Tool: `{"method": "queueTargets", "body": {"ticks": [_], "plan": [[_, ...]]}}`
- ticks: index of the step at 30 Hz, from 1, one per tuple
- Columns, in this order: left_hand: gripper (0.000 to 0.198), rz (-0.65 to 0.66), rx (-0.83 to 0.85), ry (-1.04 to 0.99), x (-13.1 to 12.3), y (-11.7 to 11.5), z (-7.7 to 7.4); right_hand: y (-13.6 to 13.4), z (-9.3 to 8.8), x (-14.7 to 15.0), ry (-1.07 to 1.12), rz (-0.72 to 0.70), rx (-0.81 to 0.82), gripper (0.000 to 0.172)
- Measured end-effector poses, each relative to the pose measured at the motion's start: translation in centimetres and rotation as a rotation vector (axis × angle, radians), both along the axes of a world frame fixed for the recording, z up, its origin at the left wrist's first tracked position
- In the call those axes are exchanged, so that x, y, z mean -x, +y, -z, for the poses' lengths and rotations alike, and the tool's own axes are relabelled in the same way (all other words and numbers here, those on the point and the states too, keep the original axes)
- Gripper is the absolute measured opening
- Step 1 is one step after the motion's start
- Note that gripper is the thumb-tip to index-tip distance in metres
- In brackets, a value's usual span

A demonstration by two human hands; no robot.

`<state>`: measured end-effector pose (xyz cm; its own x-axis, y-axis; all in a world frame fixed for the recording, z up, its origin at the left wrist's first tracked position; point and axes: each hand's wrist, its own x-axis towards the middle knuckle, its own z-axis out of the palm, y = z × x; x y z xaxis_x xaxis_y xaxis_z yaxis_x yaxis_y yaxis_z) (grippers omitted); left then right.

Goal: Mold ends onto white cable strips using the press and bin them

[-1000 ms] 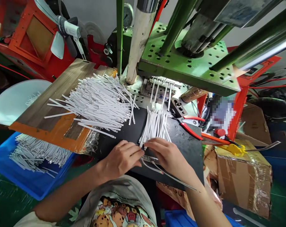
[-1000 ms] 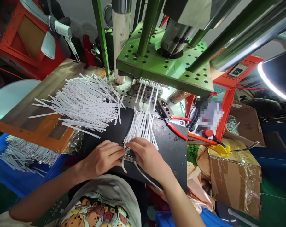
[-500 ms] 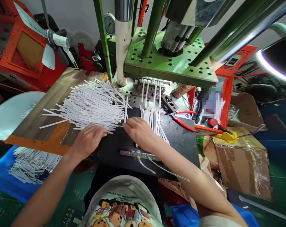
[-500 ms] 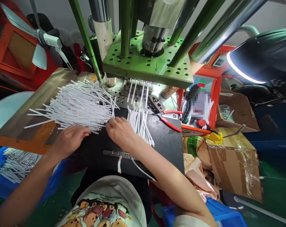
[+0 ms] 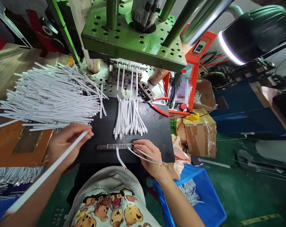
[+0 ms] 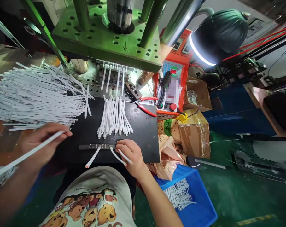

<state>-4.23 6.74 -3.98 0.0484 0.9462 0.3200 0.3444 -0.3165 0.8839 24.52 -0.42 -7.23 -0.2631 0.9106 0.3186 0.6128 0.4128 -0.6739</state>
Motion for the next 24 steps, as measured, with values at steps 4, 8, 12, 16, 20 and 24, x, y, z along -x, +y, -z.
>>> {"method": "queueTargets", "body": {"ticks": [4,8,12,16,20,24], "plan": [[0.012,0.228,-0.168,0.211,-1.9,-2.1,2.2,0.4,0.2,0.1,-0.057,-0.049,-0.096,0.020],[0.010,0.344,-0.239,0.327,-2.9,-3.0,2.9,0.5,0.9,0.1,-0.042,-0.046,-0.116,0.020],[0.014,0.370,-0.282,0.399,-3.3,-2.5,2.9,0.2,1.3,0.4,-0.033,-0.036,-0.125,0.020],[0.013,0.394,-0.291,0.468,-3.6,-2.1,2.5,0.8,-0.4,-0.3,-0.080,-0.114,-0.031,0.018],[0.016,0.521,-0.318,0.514,-3.0,-1.3,1.6,5.5,-3.9,-2.9,-0.184,-0.394,0.145,0.018],[0.030,0.816,-0.310,0.571,-2.0,4.7,-0.4,15.8,-5.7,-4.8,-0.369,-0.054,0.029,0.017]]}}
